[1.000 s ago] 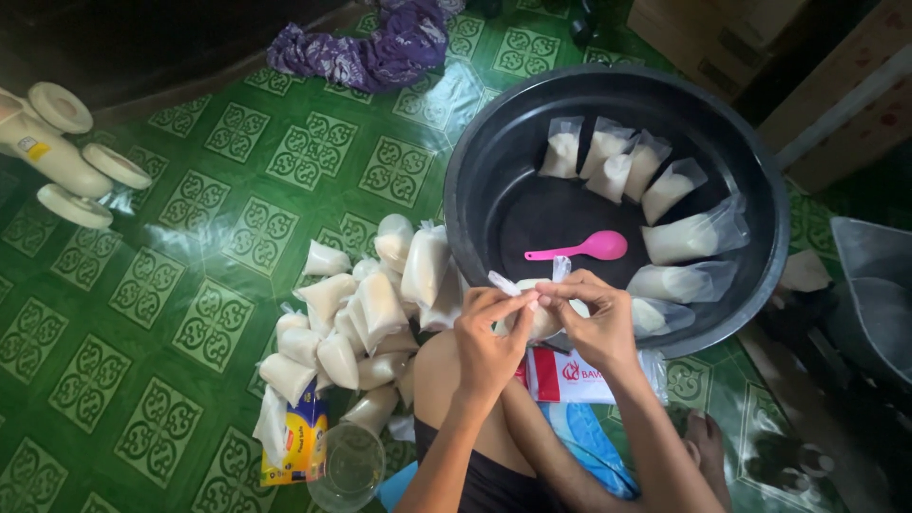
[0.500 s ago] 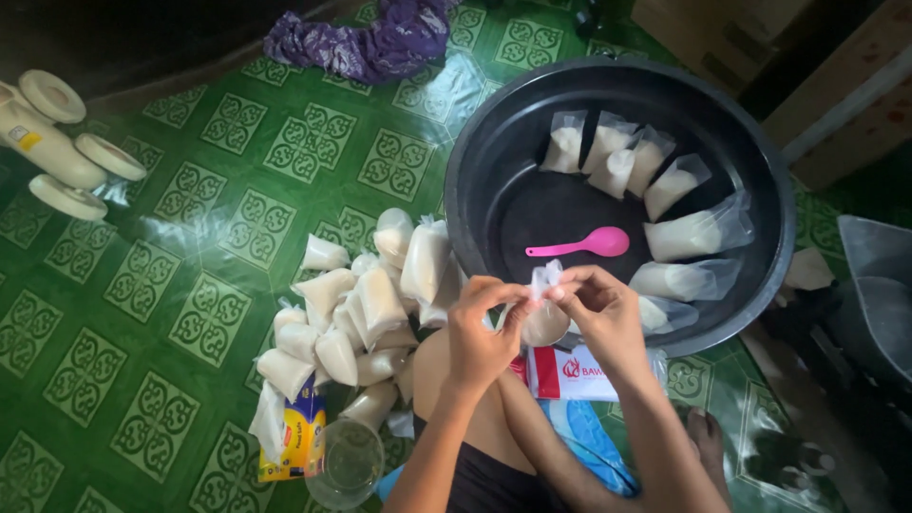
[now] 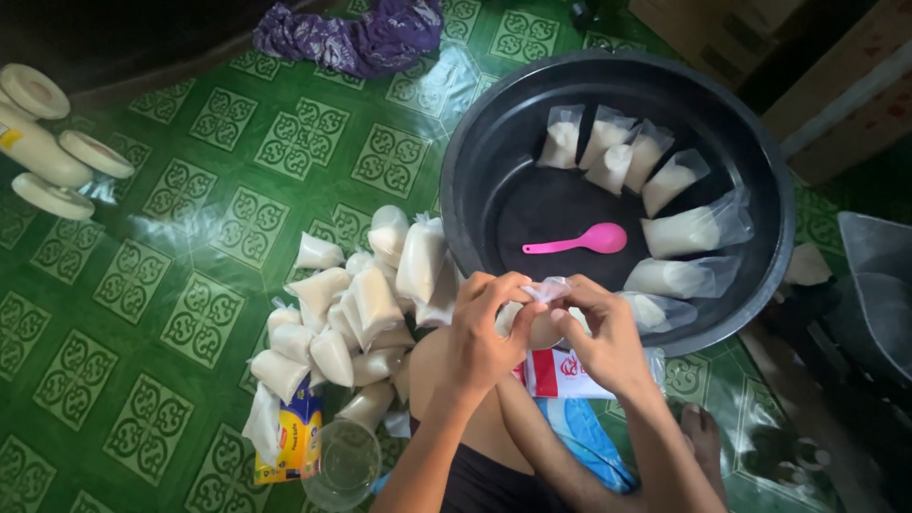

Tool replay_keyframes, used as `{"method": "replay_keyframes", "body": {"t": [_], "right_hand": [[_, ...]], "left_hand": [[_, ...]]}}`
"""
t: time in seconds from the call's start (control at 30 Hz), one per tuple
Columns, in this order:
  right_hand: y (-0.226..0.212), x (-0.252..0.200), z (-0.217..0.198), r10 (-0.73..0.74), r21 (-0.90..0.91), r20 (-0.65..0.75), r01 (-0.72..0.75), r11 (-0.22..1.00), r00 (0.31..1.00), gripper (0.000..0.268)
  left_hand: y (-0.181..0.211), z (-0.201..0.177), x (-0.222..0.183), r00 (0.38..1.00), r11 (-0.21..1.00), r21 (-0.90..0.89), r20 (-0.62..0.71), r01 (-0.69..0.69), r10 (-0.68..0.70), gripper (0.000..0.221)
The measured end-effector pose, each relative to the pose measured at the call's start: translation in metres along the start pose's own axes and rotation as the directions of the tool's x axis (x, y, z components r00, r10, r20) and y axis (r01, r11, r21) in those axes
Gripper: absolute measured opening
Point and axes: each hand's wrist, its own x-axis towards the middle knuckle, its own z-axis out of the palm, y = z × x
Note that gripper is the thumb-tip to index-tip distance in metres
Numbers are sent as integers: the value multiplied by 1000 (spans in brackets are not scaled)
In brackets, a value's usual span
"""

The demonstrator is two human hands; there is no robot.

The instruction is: Packaging white powder into small plastic bags, tying them, and placing them in a basin.

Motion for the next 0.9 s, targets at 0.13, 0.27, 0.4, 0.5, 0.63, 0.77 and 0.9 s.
{"method": "replay_keyframes", "body": {"t": [0.13,0.27,0.4,0.5,0.63,0.77,0.9], "right_hand": [[2,1,5,-37,-13,-58,36,999,998,9],[24,3,5,52,103,-100,-42,994,994,10],[35,9,-3,-135,56,16,134,989,991,4],[-3,15,-10,-291,-227,86,303,925,953,8],[-15,12,-17,-393,-353,152,421,836,907,10],[-7,12,-23,-554,-431,297,627,649,778,11],[5,12,-20,-626,-454,305,688,567,717,12]], "left_hand": [[0,3,-6,1000,999,44,10,-25,25,27],[-4,4,-11,982,979,-107,98,171,-161,45],[-6,2,-12,946,925,-218,163,311,-280,46],[-12,4,-16,933,894,-273,165,356,-321,43],[-12,9,-24,943,909,-252,87,333,-321,44],[-7,20,-37,973,977,-12,-80,214,-215,35],[-3,24,-43,988,990,113,-138,81,-65,31]]}}
